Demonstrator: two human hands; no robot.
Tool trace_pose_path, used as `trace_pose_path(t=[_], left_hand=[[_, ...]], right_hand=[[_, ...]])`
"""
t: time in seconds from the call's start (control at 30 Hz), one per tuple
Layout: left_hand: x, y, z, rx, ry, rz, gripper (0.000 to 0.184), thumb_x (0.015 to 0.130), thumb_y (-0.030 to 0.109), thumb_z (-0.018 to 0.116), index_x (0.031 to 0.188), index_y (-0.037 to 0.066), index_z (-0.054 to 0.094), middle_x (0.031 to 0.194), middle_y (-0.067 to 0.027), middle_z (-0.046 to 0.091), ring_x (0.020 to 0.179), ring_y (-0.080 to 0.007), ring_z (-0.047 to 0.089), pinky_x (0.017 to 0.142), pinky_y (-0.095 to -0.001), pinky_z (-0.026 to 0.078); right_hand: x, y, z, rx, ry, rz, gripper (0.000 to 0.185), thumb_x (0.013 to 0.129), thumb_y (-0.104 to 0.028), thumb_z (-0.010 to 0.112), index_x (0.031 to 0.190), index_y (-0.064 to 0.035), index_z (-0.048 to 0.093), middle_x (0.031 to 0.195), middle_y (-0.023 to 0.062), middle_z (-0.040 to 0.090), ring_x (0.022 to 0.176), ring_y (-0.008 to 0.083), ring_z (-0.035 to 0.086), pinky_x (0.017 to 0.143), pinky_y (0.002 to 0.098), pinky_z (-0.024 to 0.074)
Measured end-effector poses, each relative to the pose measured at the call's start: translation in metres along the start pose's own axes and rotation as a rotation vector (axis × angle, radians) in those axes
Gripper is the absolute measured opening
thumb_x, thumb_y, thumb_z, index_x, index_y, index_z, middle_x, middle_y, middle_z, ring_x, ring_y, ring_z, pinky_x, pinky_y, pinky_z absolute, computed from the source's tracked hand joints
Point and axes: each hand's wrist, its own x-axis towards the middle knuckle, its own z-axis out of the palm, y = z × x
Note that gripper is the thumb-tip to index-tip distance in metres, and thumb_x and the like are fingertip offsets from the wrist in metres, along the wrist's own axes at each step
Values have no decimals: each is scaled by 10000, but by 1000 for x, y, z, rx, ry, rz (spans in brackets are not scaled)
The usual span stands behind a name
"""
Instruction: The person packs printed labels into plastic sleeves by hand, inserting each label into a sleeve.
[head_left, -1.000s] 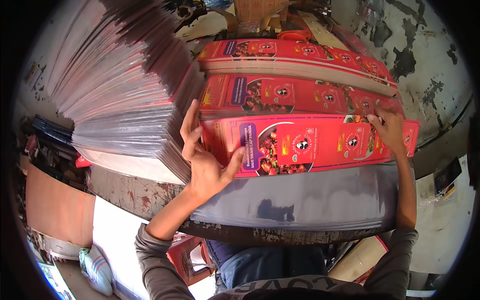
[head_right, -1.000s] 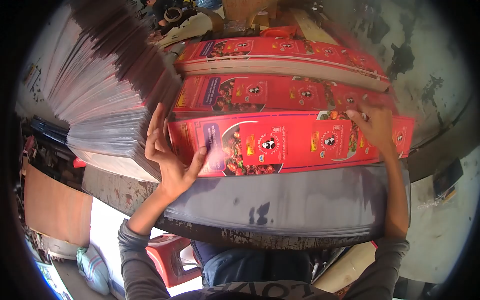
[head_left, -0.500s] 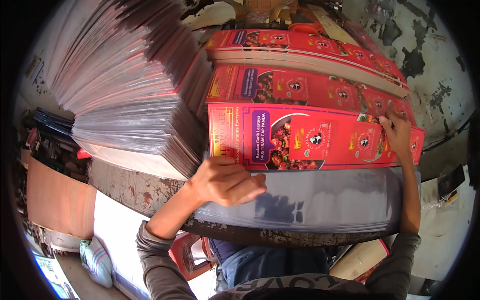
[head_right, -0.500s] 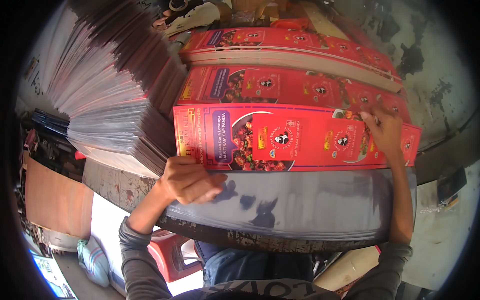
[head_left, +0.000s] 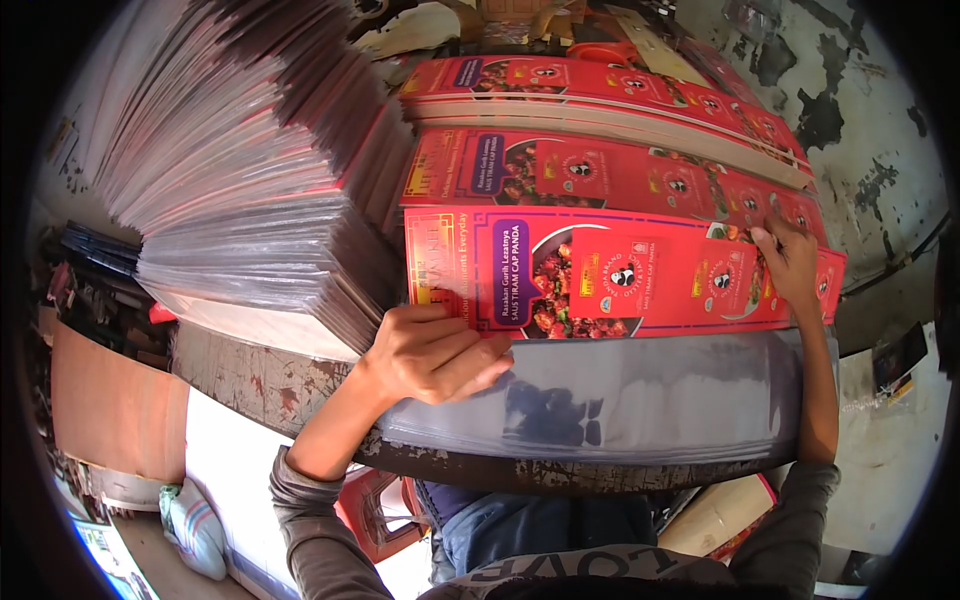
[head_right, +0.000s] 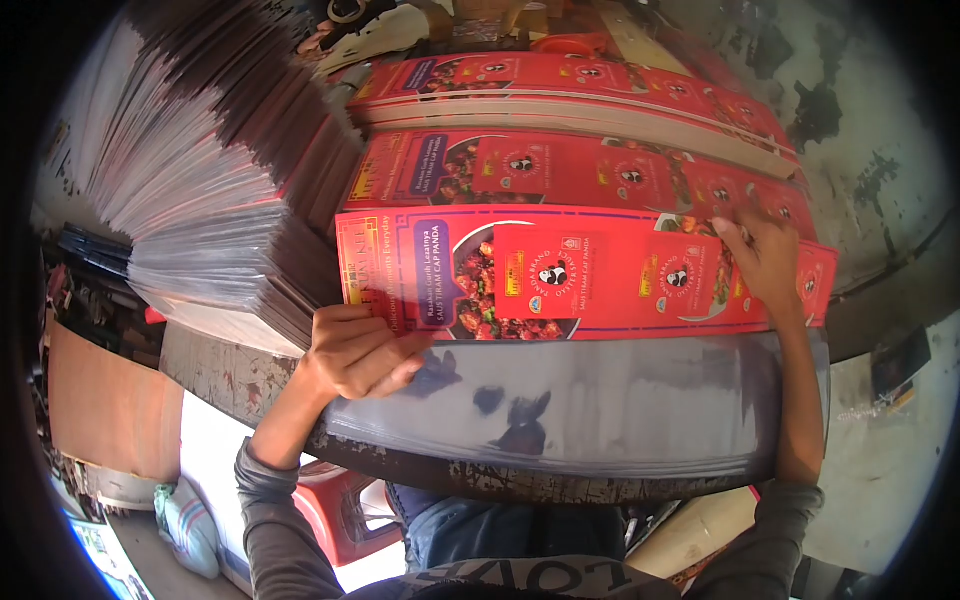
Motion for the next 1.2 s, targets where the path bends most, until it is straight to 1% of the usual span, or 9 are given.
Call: trace_pose_path(t=[0.2,0.27,0.3,0.37,0.67,0.73,0.9,1.03,1.2], left_hand=[[2,0,-1,2,-3,4,177,818,153,587,734,25,676,484,4,490,374,-108,430,382,-253,342],[1,1,-1,0,-13,-34,95,743,144,701,763,57,666,510,25,486,427,-98,467,396,-239,358],[1,1,-1,-3,-12,-31,95,743,144,701,763,57,666,510,25,486,427,-98,467,396,-239,358],[0,1,1,7,-8,-19,188,834,167,580,749,28,675,495,4,509,380,-107,446,394,-248,360],[0,0,1,-7,-29,-58,179,825,159,605,697,45,656,494,11,510,374,-111,434,391,-254,333],[-1,0,-1,4,-36,-45,194,829,161,604,674,51,645,490,15,506,369,-112,422,388,-253,316],[-2,0,2,6,-21,-36,237,840,165,600,624,66,616,480,23,500,358,-113,392,382,-254,277],[-1,0,0,4,-34,-39,227,839,164,601,638,62,624,485,23,508,360,-108,398,381,-253,284],[-1,2,1,9,-11,-11,197,835,159,604,681,44,645,497,18,517,366,-100,412,378,-249,295]], right_hand=[[0,-1,2,23,25,-5,379,826,-317,626,635,-10,515,536,148,445,461,294,430,466,371,332],[0,-1,1,33,34,-6,373,824,-317,629,639,-11,521,534,147,448,463,293,434,465,369,335],[0,-2,1,28,27,2,371,823,-316,631,641,-11,524,535,145,452,463,292,436,464,368,338],[0,-3,1,24,20,12,369,822,-316,634,643,-12,526,535,144,456,462,290,438,462,367,340],[-1,-2,-2,12,-11,66,360,804,-336,654,672,-14,564,545,133,486,461,243,454,465,357,351],[1,-4,-4,-37,205,77,347,795,-350,663,720,-16,605,545,124,495,473,224,466,472,354,357],[3,-1,-8,-100,183,87,350,786,-367,669,753,-22,623,541,119,492,487,238,476,478,360,366],[1,2,-5,-210,96,33,350,793,-373,654,780,-24,627,549,124,496,508,271,503,484,375,379],[1,-1,-1,-173,120,1,368,808,-378,635,739,-20,584,549,131,491,508,290,513,489,382,384]])
